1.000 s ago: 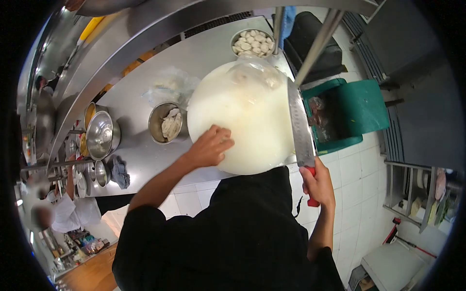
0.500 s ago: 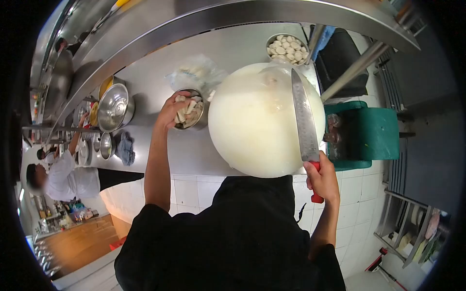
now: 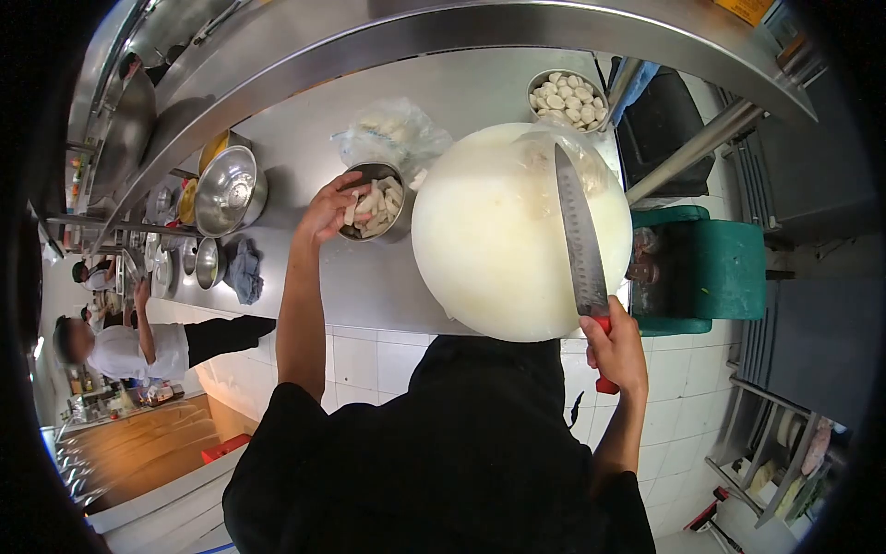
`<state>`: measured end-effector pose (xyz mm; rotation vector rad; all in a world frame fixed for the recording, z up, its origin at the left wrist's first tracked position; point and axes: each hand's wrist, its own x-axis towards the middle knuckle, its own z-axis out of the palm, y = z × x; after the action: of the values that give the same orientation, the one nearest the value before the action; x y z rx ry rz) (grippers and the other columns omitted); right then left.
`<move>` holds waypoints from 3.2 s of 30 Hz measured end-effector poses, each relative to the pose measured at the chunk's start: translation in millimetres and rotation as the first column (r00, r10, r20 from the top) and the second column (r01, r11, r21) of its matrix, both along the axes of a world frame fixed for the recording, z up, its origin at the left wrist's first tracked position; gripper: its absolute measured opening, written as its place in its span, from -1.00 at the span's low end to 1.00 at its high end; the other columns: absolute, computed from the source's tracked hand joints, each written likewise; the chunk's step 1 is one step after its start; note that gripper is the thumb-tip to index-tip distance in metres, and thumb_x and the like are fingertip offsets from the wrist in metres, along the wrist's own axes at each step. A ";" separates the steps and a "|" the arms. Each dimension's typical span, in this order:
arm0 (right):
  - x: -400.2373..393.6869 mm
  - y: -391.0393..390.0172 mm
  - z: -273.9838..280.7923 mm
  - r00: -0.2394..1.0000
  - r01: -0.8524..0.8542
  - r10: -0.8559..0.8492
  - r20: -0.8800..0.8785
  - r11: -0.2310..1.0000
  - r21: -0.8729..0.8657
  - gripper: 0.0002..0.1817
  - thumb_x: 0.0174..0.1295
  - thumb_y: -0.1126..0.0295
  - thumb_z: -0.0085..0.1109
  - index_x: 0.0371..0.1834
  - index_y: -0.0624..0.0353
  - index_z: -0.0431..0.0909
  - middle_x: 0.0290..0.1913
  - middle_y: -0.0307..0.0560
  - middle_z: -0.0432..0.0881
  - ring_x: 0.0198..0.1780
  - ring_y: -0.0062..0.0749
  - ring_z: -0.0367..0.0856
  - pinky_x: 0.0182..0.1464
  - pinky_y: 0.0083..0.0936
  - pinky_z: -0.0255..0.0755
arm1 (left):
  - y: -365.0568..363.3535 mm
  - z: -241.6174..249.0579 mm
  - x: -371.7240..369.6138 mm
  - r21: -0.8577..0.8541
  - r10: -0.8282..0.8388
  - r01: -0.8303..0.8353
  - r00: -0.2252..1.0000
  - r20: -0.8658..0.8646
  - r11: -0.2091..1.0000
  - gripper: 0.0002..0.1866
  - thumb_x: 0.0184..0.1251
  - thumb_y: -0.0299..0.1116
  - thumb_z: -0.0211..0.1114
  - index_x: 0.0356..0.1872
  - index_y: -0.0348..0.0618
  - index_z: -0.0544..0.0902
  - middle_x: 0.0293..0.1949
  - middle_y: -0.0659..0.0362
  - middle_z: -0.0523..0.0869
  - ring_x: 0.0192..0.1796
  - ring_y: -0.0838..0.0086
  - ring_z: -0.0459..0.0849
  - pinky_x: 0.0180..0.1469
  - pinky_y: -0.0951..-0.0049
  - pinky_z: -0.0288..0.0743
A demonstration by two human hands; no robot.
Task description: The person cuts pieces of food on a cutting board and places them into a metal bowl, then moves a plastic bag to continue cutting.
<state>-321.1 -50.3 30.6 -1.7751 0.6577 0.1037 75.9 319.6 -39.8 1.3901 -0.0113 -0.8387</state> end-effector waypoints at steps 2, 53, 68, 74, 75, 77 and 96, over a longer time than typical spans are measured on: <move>-0.5 0.6 2.1 1.000 -0.006 0.006 0.005 1.000 -0.008 -0.82 0.45 0.43 0.18 -0.10 0.29 0.40 -0.63 -0.19 0.47 -0.72 -0.55 0.44 -0.64 -0.52 0.34 | -0.1 -0.5 -1.2 0.068 -0.004 -0.002 0.996 0.089 0.998 -0.40 0.39 -0.70 0.15 0.46 -0.26 0.32 0.34 -0.21 0.51 0.28 0.06 0.65 0.21 0.10 0.70; 14.1 -6.0 -8.7 0.998 -0.050 0.046 -0.053 0.995 -0.083 -0.73 0.43 0.44 0.18 0.03 0.40 0.39 -0.64 -0.19 0.46 -0.71 -0.60 0.43 -0.68 -0.55 0.32 | -67.8 -29.1 -15.3 0.742 -0.536 -0.164 0.592 0.601 0.650 -0.75 0.27 -0.27 0.43 -0.15 -0.22 0.74 -0.04 -0.02 0.76 0.03 0.12 0.75 0.10 0.22 0.62; 21.5 -8.5 -5.2 0.999 -0.013 0.010 -0.049 0.999 -0.052 -0.83 0.46 0.42 0.15 -0.08 0.30 0.42 -0.57 -0.19 0.48 -0.71 -0.59 0.43 -0.68 -0.55 0.31 | -16.5 11.4 -57.9 -0.191 0.341 -0.301 0.910 0.237 0.934 -0.71 0.33 -0.68 0.21 0.04 -0.26 0.58 -0.02 0.16 0.63 -0.10 0.51 0.65 -0.10 0.47 0.62; 18.7 -9.5 -2.0 0.999 0.018 -0.020 -0.042 0.999 -0.048 -0.80 0.44 0.44 0.15 -0.02 0.32 0.43 -0.56 -0.19 0.47 -0.70 -0.59 0.43 -0.66 -0.55 0.32 | -15.5 -9.5 -40.3 0.013 0.239 -0.262 0.900 0.364 0.965 -0.66 0.36 -0.63 0.16 0.14 -0.20 0.56 -0.01 0.19 0.63 -0.11 0.55 0.63 -0.15 0.47 0.58; 17.0 -9.7 -0.7 0.999 0.031 -0.032 -0.043 0.999 -0.043 -0.80 0.43 0.44 0.15 -0.01 0.32 0.43 -0.55 -0.19 0.47 -0.69 -0.59 0.43 -0.66 -0.55 0.32 | -16.3 -11.3 -37.9 0.033 0.217 -0.246 0.903 0.369 0.969 -0.64 0.35 -0.62 0.17 0.16 -0.19 0.55 0.00 0.19 0.63 -0.11 0.55 0.63 -0.15 0.48 0.58; 14.6 -9.2 1.1 0.997 0.059 -0.060 -0.044 0.998 -0.029 -0.79 0.42 0.46 0.16 0.00 0.32 0.44 -0.55 -0.19 0.47 -0.69 -0.58 0.43 -0.66 -0.54 0.33 | -16.3 -13.4 -32.3 0.075 0.169 -0.212 0.909 0.381 0.974 -0.59 0.32 -0.61 0.18 0.20 -0.19 0.54 0.01 0.18 0.64 -0.10 0.54 0.63 -0.15 0.48 0.58; -35.0 -12.6 -5.0 0.966 0.230 -0.246 0.083 0.959 0.168 -0.47 0.35 0.55 0.00 0.40 0.20 0.22 -0.27 -0.13 0.47 -0.55 -0.46 0.53 -0.49 -0.49 0.47 | -295.8 12.8 -79.5 0.641 -0.642 0.132 -0.044 0.765 0.756 -0.49 0.24 -0.54 0.24 0.26 -0.26 0.53 0.31 -0.02 0.55 0.36 0.04 0.46 0.41 0.18 0.36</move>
<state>-356.0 -62.9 25.6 -1.5277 0.7624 -0.0983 -3.6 23.7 -27.0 2.1840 -1.5646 -0.1089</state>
